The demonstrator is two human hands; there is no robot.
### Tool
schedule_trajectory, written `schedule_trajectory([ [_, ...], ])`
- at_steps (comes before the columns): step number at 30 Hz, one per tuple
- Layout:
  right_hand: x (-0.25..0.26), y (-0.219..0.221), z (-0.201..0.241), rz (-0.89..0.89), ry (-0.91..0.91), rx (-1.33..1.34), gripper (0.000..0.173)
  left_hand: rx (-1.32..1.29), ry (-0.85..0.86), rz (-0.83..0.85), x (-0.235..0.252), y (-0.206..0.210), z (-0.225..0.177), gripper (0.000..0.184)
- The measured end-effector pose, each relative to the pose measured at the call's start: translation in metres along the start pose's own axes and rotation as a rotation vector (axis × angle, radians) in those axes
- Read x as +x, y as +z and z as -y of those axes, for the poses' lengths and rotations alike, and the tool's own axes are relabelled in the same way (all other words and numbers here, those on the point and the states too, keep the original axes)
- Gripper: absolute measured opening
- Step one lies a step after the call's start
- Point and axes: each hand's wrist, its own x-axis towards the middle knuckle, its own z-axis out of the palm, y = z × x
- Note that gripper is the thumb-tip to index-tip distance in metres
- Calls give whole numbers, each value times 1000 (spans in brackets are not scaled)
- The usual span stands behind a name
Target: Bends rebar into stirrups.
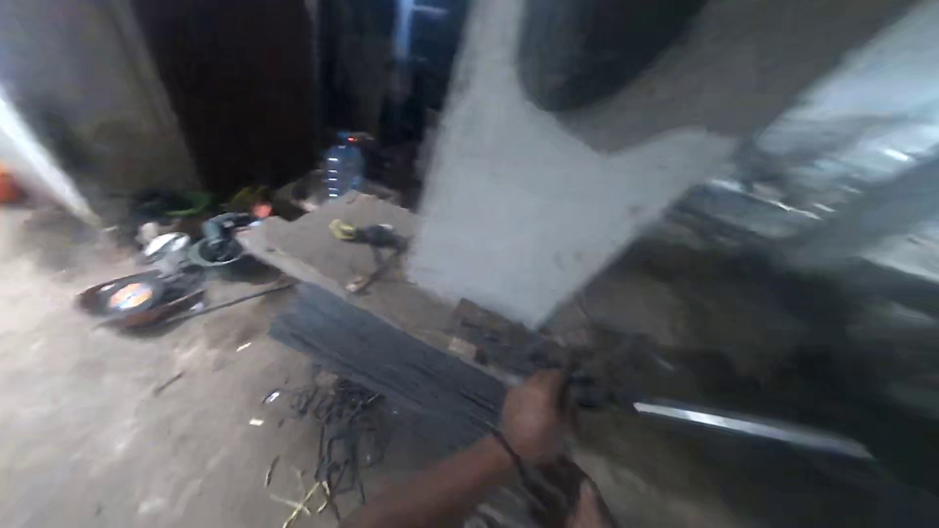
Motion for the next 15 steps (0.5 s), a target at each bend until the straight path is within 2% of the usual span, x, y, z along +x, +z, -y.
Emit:
schedule_trajectory([
  [3,9,19,5,-242,46,-33,56,-17,-24,44,-34,43,26,38],
  [5,25,17,-3,-324,93,-28,56,-24,-50,70,-41,63,41,38],
  [9,34,13,-12,-403,176,-20,55,28,-53,202,-45,80,47,39],
  [15,56,-15,-16,-485,34,-193,32,19,-3,286,-53,98,51,59],
])
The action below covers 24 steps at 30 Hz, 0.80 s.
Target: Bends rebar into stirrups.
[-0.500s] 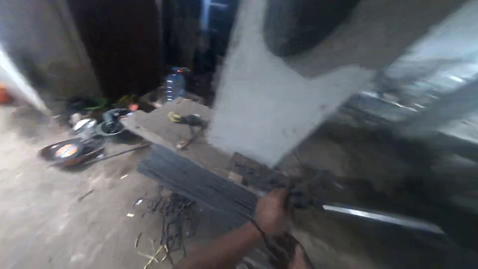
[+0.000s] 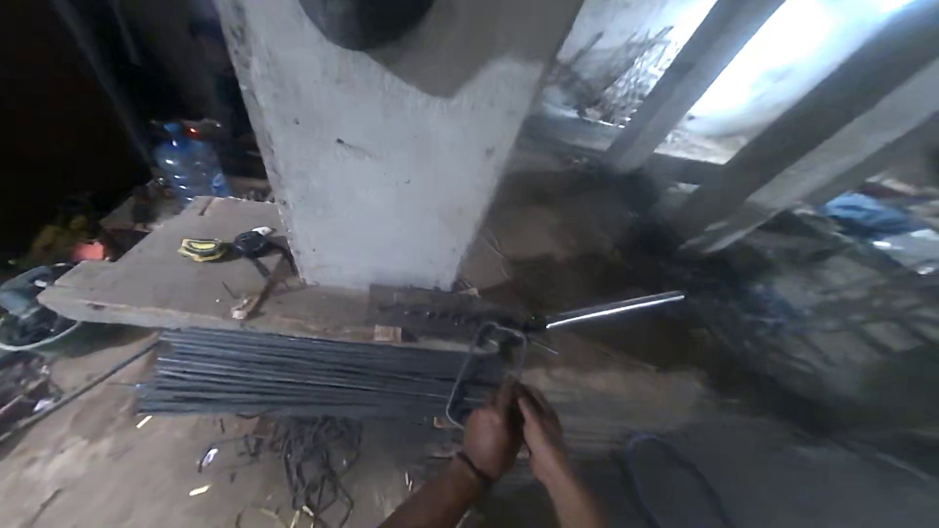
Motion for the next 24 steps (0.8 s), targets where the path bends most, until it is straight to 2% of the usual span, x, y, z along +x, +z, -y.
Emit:
schedule_trajectory([
  [3,16,-8,-2,-33,33,1,32,136,124,-83,-8,2,5,64],
  [5,27,-15,-1,-32,71,93,30,263,317,-249,-13,4,18,58],
  [7,32,-21,-1,40,87,203,28,381,409,-276,-19,7,26,53],
  [11,36,-23,-11,150,68,320,32,607,236,-159,-28,26,13,63],
  [15,45,-40,-14,278,34,193,32,753,140,-121,-26,32,-7,45],
  [18,66,-62,-6,484,11,77,33,737,12,-55,-23,28,-31,44],
  [21,85,-76,9,680,26,32,33,772,-29,-102,-21,35,-46,51],
  [24,85,-80,15,780,-21,-30,32,829,38,-283,-28,45,-51,41],
])
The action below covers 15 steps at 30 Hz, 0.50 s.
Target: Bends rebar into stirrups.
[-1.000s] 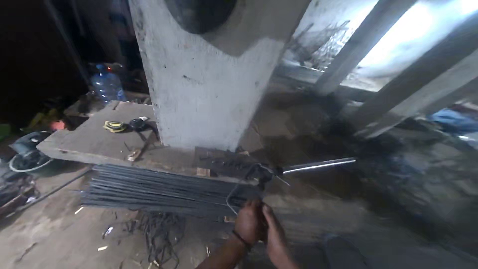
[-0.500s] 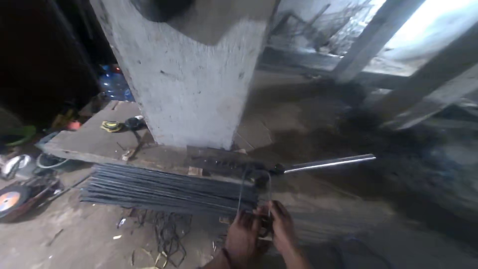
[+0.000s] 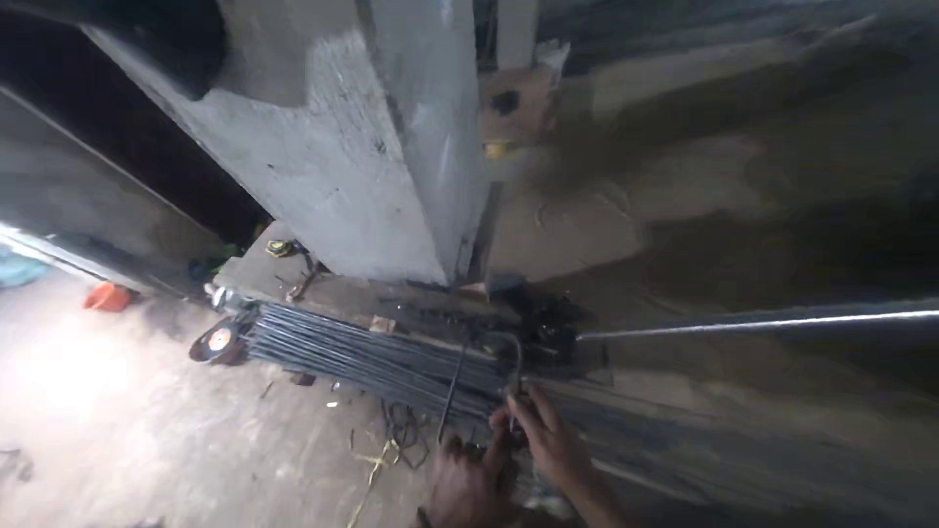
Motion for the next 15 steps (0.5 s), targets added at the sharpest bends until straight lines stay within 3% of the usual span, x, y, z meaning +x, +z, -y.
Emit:
schedule_trajectory([
  [2,1,-6,8,18,-40,4,30,-17,-29,-76,3,-2,-6,37],
  [11,18,-27,20,121,4,20,31,-3,-90,-91,21,3,-11,36],
  [15,10,-68,17,148,18,2,35,17,-78,-124,20,12,-6,34],
])
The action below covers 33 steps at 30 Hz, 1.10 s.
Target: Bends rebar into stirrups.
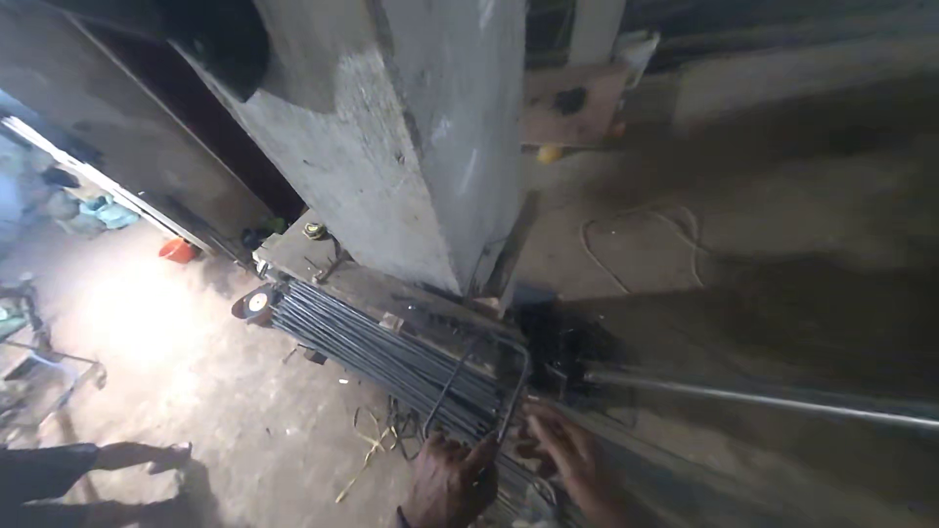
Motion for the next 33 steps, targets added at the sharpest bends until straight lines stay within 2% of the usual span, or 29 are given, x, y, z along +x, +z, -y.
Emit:
schedule_trajectory([
  [2,-16,-41,6,-214,-156,-63,35,16,19,2,-1,1,3,34],
  [4,-18,-100,-2,-603,-351,-312,36,27,28,11,-1,3,6,34],
  [6,-3,-171,-20,-848,-312,-646,48,23,36,10,-3,4,6,33],
  [8,27,-240,-47,-909,-152,-878,65,18,46,9,-1,4,6,33],
  [10,55,-280,-63,-900,-137,-1012,67,6,40,23,3,0,7,34],
  [12,77,-291,-55,-820,-150,-1038,66,-25,28,23,6,-5,8,32],
  [15,104,-282,-18,-649,-24,-888,64,-16,53,37,7,-10,7,31],
  [17,126,-276,15,-562,34,-893,52,31,89,64,12,-13,7,32],
  [19,153,-282,37,-448,-62,-1079,42,73,111,88,17,-18,4,32],
  [21,192,-296,33,-419,-146,-1230,49,98,130,130,20,-20,0,32],
  [24,233,-293,44,-366,-113,-1216,50,124,163,179,22,-18,0,35],
  [27,248,-281,56,-244,-162,-1293,36,128,172,210,19,-16,2,37],
  [30,261,-279,44,-269,-271,-1362,27,131,196,209,16,-13,8,37],
  [33,264,-285,36,-273,-208,-1441,36,128,227,212,15,-9,18,35],
])
